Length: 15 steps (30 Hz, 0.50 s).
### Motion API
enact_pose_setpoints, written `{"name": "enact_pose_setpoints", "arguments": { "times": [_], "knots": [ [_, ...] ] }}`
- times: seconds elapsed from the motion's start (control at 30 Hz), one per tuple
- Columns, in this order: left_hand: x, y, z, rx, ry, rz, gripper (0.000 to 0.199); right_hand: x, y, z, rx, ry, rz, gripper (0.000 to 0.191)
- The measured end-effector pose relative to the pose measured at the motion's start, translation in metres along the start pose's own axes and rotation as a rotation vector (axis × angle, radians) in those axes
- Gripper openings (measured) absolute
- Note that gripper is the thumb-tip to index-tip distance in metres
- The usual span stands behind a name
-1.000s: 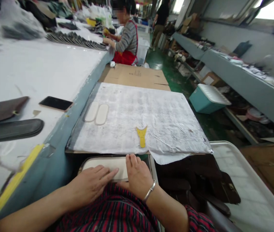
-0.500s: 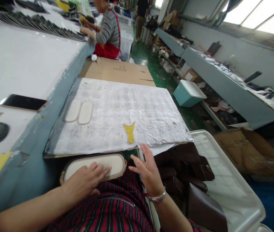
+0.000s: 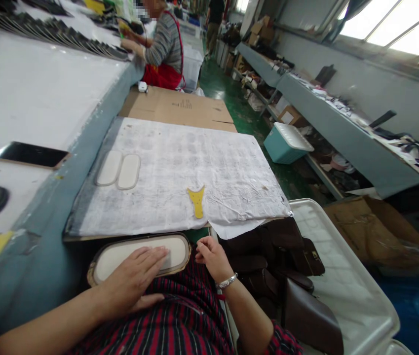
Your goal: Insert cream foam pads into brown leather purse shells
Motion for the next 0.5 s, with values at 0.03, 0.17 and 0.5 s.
{"name": "enact_pose_setpoints", "arguments": {
  "times": [0.03,0.17,0.5],
  "knots": [
    [-0.001,-0.001,0.0,-0.011,-0.006,0.004,0.068,-0.003,0.003,-0.004,0.014,0.009,-0.008,0.027],
    [-0.003,0.003,-0.005,-0.012,-0.034,-0.033,0.072,-0.013,0.016,-0.012,0.107,0.043,-0.102,0.029],
    [0.002,0.015,-0.015,0.017,-0.15,-0.064,0.074,-0.025,0.035,-0.016,0.305,0.107,-0.393,0.03]
  ]
}}
Point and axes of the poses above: each hand's wrist, its own z-axis away from the middle knuckle, its own y-axis out of the palm, x = y × z, the point moved 9 cm from there along -z, towards the middle knuckle, and after that the axes turned 12 degrees about z, right-handed, at the moved point
